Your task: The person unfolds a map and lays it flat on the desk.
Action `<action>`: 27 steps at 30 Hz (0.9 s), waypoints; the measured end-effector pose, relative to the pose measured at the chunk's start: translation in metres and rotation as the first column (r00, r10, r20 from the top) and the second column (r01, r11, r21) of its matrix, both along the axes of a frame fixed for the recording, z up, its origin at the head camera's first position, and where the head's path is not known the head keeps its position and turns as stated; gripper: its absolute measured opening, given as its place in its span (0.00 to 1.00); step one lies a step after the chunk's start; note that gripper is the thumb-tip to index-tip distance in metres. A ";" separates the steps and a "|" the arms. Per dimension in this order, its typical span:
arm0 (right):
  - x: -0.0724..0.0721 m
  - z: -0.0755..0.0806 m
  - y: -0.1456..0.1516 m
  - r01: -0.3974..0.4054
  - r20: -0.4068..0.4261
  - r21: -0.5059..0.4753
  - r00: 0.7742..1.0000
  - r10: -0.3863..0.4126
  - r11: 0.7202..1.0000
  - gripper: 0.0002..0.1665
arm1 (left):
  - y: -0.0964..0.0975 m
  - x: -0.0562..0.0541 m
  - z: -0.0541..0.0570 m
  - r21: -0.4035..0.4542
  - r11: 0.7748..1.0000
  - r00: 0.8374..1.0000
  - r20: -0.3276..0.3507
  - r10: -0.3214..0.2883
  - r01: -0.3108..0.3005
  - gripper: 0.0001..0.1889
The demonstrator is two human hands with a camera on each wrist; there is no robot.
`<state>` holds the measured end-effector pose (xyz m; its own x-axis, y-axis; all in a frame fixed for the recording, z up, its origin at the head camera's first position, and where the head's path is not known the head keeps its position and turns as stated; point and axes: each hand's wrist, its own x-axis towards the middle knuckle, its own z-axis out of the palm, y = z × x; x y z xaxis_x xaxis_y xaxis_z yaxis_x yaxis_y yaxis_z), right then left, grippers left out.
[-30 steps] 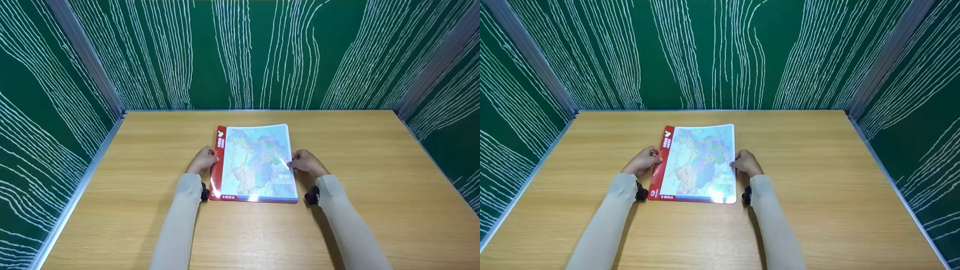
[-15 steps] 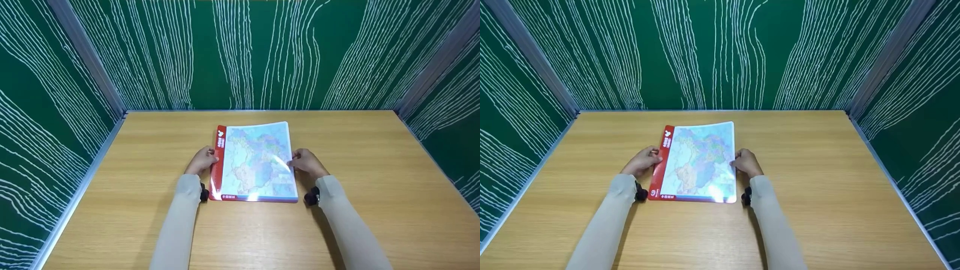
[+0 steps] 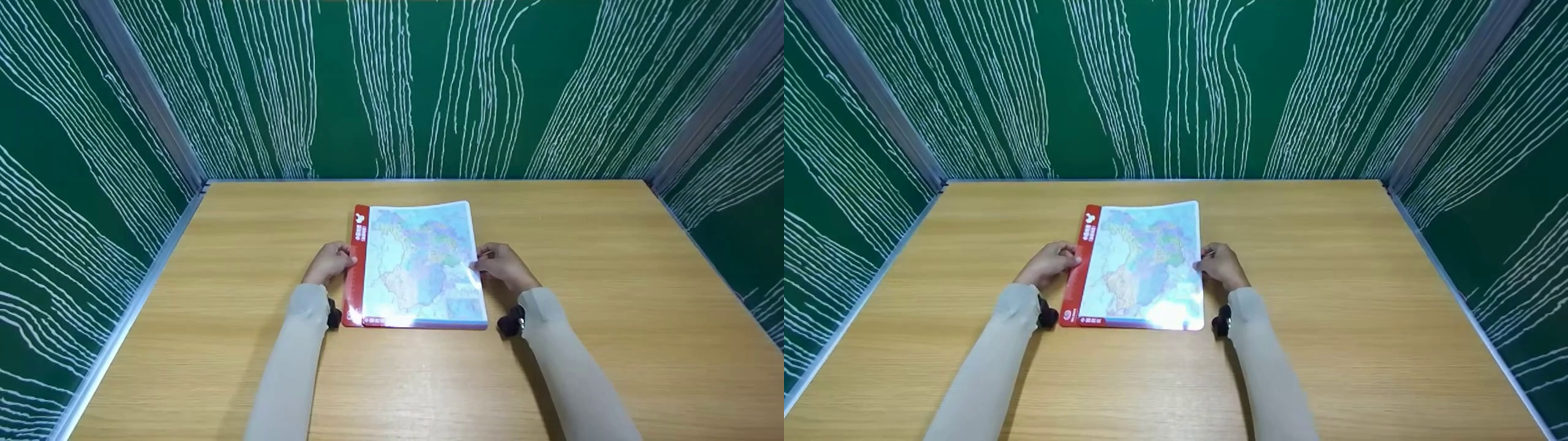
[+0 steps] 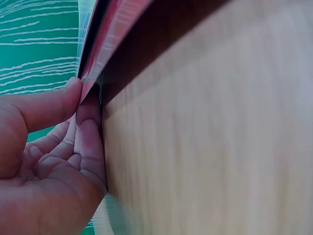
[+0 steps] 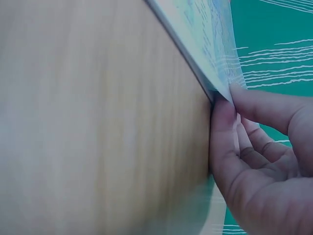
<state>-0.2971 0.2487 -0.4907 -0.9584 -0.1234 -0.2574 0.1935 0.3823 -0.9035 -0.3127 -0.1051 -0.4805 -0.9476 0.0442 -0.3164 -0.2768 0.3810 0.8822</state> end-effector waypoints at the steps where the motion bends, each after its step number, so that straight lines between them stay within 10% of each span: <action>1: 0.000 0.000 0.000 0.008 0.003 -0.001 1.000 -0.008 1.000 0.14 | 0.000 0.000 0.000 0.003 1.000 1.000 0.002 0.001 -0.001 0.08; 27: 0.001 0.000 0.001 0.075 0.014 0.039 0.997 -0.075 0.996 0.19 | 0.000 0.002 -0.001 0.038 0.999 0.999 -0.050 0.007 -0.005 0.09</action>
